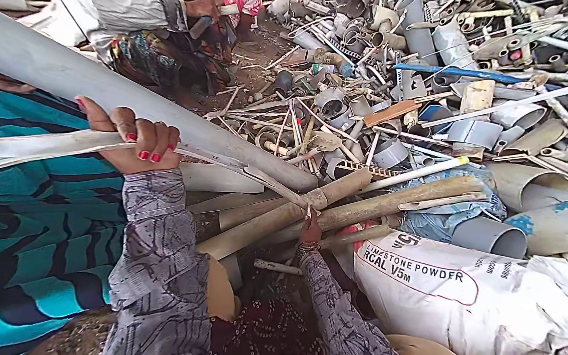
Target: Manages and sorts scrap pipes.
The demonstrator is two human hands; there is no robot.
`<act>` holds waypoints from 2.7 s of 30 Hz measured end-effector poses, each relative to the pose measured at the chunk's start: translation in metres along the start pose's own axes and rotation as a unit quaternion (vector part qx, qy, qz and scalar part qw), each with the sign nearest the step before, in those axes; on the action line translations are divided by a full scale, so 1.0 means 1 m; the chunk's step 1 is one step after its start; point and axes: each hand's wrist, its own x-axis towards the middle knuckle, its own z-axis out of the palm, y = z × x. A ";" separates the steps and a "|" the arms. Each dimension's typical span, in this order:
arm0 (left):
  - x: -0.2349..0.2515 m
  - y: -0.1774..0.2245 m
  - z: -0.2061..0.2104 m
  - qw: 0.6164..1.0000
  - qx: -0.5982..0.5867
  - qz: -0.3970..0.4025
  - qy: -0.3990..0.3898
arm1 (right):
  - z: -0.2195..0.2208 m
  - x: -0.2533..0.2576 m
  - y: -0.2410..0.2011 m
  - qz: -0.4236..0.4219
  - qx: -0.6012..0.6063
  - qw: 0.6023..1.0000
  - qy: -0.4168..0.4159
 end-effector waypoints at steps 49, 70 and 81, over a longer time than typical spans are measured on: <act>0.018 -0.016 0.033 0.925 0.251 0.021 0.284 | -0.011 0.000 -0.003 0.000 -0.120 0.989 -0.083; 0.014 -0.024 0.023 0.962 0.198 0.077 0.170 | -0.032 0.025 -0.016 0.051 -0.231 0.960 -0.149; 0.013 -0.024 0.017 0.970 0.172 0.097 0.144 | -0.038 0.014 -0.025 0.004 -0.256 0.952 -0.169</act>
